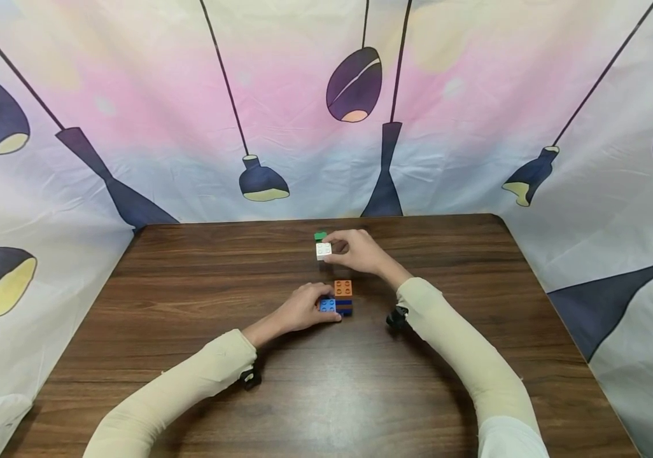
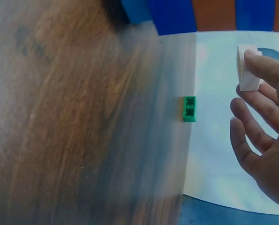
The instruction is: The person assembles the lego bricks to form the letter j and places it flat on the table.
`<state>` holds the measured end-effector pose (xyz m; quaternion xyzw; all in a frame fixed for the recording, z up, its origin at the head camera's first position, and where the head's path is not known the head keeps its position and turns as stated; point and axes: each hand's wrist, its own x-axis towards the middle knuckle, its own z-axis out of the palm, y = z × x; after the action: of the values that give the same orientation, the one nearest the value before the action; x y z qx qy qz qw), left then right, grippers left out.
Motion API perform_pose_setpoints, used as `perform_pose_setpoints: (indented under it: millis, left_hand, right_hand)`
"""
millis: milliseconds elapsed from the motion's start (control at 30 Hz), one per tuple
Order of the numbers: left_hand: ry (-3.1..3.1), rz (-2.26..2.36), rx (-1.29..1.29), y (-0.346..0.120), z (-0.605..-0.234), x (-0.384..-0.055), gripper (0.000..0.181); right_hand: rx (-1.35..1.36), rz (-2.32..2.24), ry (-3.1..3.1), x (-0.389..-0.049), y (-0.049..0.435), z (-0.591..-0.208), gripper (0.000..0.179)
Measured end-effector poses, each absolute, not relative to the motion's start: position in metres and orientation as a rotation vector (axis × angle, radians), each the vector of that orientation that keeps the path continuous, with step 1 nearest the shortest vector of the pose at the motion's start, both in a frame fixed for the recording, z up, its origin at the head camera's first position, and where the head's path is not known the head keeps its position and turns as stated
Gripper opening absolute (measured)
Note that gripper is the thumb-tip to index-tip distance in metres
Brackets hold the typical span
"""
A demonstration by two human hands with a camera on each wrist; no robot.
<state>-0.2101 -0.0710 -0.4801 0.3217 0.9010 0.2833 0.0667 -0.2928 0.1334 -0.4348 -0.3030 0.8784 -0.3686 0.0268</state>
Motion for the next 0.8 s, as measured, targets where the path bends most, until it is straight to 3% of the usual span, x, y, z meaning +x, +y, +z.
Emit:
perform_pose_setpoints:
  millis: [800]
  left_hand:
    - [2.706, 0.871, 0.975, -0.071, -0.482, -0.211, 0.047]
  right_hand:
    - [-0.940, -1.221, 2.780, -0.242, 0.150, -0.406, 0.037]
